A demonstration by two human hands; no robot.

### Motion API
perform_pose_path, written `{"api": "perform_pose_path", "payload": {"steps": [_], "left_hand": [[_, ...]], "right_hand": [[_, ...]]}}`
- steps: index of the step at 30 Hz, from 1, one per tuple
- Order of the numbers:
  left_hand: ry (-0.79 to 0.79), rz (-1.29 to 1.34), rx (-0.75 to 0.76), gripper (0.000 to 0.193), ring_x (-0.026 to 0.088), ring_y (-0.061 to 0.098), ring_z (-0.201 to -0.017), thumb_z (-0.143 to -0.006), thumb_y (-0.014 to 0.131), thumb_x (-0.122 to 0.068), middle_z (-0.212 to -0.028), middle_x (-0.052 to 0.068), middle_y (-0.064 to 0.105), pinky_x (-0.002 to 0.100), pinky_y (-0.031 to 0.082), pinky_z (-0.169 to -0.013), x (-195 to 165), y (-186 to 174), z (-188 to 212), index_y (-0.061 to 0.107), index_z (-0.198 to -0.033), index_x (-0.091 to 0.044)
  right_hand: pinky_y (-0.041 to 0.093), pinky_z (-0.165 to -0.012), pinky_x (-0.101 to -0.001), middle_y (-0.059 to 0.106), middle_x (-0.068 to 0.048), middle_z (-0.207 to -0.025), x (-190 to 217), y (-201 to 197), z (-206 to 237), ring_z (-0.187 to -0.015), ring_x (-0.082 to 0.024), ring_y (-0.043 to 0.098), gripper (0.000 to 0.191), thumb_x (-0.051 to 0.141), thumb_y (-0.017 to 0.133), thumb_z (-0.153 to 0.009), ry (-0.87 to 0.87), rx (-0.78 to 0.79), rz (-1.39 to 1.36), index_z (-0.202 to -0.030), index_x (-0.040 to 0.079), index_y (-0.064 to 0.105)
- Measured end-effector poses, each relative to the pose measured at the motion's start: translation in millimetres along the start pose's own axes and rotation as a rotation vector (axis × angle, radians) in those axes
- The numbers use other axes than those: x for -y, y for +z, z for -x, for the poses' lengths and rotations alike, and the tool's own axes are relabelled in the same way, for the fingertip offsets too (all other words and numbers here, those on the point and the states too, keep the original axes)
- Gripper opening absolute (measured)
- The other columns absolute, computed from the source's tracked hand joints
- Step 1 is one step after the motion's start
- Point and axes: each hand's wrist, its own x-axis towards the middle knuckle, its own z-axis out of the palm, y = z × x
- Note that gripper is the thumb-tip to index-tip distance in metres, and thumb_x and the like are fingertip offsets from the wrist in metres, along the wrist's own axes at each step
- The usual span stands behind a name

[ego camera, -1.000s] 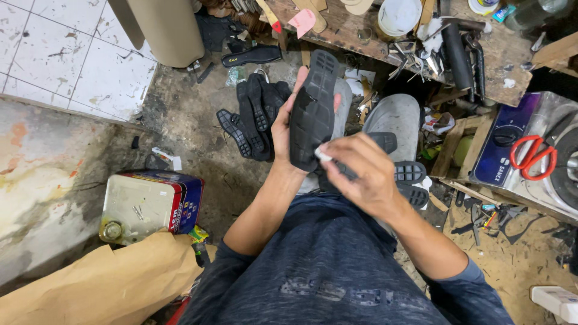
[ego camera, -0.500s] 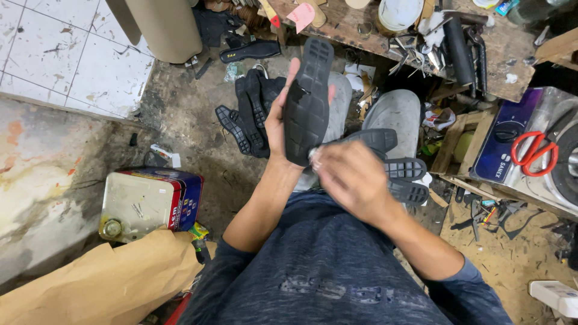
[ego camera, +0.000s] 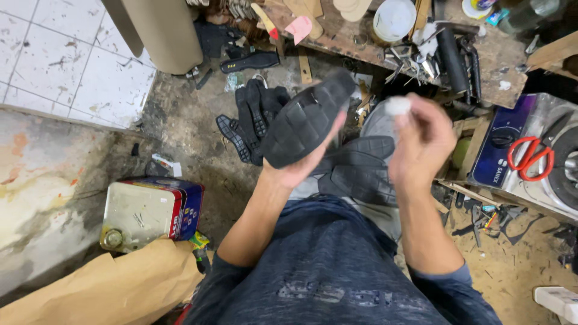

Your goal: The person sits on the floor and wipes the soles of several black shoes using a small white cloth. They repeatedly dip the cloth into a small white container and rub the textured surfaces of the soles, handling one shoe at a time.

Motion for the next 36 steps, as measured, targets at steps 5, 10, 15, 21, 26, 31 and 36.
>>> {"api": "perform_pose_path", "payload": {"steps": [5,10,15,21,26,31,36], "left_hand": [[-0.252,0.362,0.166,0.063,0.037,0.034,-0.156,-0.106,0.056,-0.041,-0.164,0.02,0.04,0.056,0.02,-0.134,0,27,10,0.041,-0.156,-0.005],[0.202,0.033,0.009,0.07,0.035,0.024,-0.159,-0.104,0.051,-0.045,-0.17,0.019,0.027,0.054,0.017,-0.132,2,26,-6,0.028,-0.164,-0.017],[0.492,-0.311,0.012,0.07,0.035,0.026,-0.16,-0.107,0.038,-0.05,-0.173,0.014,0.022,0.052,0.02,-0.133,21,13,-8,0.015,-0.167,-0.023],[0.202,0.053,-0.123,0.057,0.035,0.045,-0.146,-0.111,0.031,-0.046,-0.162,0.018,0.04,0.053,0.041,-0.117,8,-15,-3,0.034,-0.161,-0.019],[-0.04,-0.264,-0.4,0.049,0.033,0.051,-0.138,-0.109,0.034,-0.038,-0.154,0.017,0.049,0.05,0.05,-0.108,-9,-37,34,0.043,-0.151,-0.012],[-0.081,-0.086,-0.442,0.055,0.033,0.056,-0.128,-0.106,0.033,-0.037,-0.148,0.018,0.051,0.046,0.058,-0.094,-5,-51,68,0.044,-0.147,-0.002],[-0.19,0.388,0.063,0.052,0.04,0.052,-0.142,-0.114,0.04,-0.023,-0.166,0.023,0.035,0.04,0.06,-0.085,-10,-41,79,0.034,-0.16,0.002]], "right_hand": [[0.058,-0.094,-0.0405,0.072,-0.008,-0.114,-55,-26,-36,-0.103,-0.023,0.069,0.027,0.013,0.071,-0.101,0.506,-0.077,-0.619,-0.127,0.008,0.066],[0.059,-0.097,-0.0414,0.072,-0.007,-0.113,-58,-9,-7,-0.105,-0.023,0.07,0.027,0.015,0.069,-0.099,0.607,-0.078,-0.847,-0.126,0.009,0.065],[0.057,-0.091,-0.0388,0.072,-0.008,-0.109,-35,28,29,-0.099,-0.022,0.07,0.027,0.015,0.07,-0.098,0.766,-0.043,-0.853,-0.123,0.005,0.066],[0.055,-0.094,-0.0319,0.071,-0.008,-0.111,-35,31,19,-0.1,-0.015,0.067,0.023,0.003,0.069,-0.099,0.476,0.027,-0.366,-0.122,-0.002,0.068],[0.057,-0.086,-0.029,0.073,-0.01,-0.108,-75,-22,-90,-0.091,-0.016,0.07,0.023,-0.002,0.07,-0.097,0.221,0.015,-0.136,-0.12,-0.002,0.069],[0.058,-0.078,-0.0267,0.071,-0.009,-0.107,-113,-45,-167,-0.092,-0.012,0.07,0.018,0.0,0.077,-0.095,-0.069,0.129,0.315,-0.112,-0.003,0.072],[0.055,-0.079,-0.0367,0.074,-0.013,-0.095,-138,-37,-197,-0.088,-0.027,0.069,0.02,0.006,0.084,-0.086,-0.291,0.278,0.801,-0.105,0.002,0.077]]}}
